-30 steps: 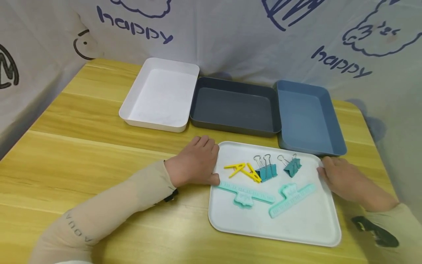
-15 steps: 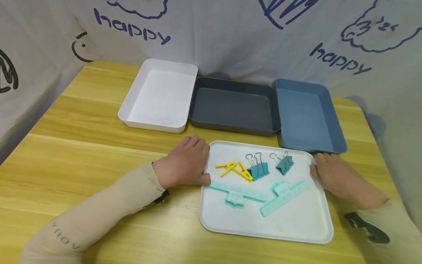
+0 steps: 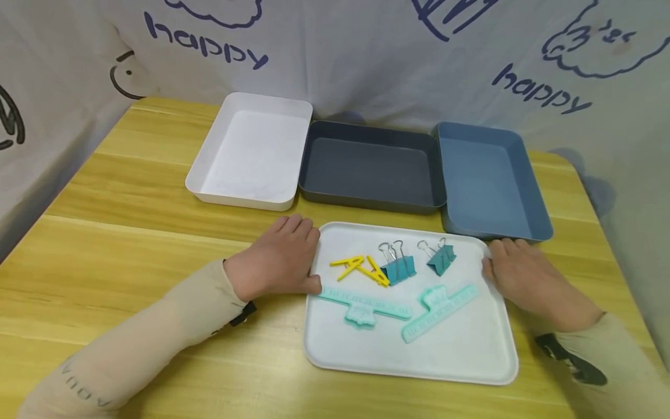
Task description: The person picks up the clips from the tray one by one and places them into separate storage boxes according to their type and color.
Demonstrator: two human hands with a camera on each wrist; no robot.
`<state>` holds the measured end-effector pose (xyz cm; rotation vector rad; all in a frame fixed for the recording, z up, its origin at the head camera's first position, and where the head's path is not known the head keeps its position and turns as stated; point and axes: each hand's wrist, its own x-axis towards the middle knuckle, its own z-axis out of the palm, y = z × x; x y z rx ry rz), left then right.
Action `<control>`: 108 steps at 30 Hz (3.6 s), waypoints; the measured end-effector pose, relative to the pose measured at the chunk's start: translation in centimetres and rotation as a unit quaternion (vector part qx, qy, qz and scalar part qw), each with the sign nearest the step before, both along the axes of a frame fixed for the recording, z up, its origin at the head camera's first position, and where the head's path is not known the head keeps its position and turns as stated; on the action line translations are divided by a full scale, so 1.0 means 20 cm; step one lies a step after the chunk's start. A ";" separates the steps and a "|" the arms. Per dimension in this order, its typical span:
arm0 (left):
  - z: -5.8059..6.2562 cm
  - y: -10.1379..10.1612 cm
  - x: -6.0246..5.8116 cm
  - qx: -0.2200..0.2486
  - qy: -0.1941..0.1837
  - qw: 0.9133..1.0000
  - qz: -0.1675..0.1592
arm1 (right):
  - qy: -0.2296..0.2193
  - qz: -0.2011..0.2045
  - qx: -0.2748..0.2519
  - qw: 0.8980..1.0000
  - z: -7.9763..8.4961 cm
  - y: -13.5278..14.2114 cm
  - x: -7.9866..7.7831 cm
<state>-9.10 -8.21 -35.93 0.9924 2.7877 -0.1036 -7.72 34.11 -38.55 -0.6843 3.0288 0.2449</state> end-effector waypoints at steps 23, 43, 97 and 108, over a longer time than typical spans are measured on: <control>0.02 -0.13 0.00 0.000 -0.038 0.999 0.029 | -0.071 -0.025 -0.023 0.997 0.04 -0.15 -0.02; 0.02 -0.19 -0.04 -0.014 -0.059 0.997 0.050 | -0.047 0.004 -0.030 0.998 0.05 -0.21 -0.03; 0.06 -0.23 -0.05 0.011 -0.055 0.996 0.063 | -0.035 -0.047 0.000 0.998 0.08 -0.33 -0.05; 0.09 -0.23 -0.03 -0.006 -0.038 0.998 0.050 | -0.059 -0.060 0.013 0.996 0.10 -0.34 -0.06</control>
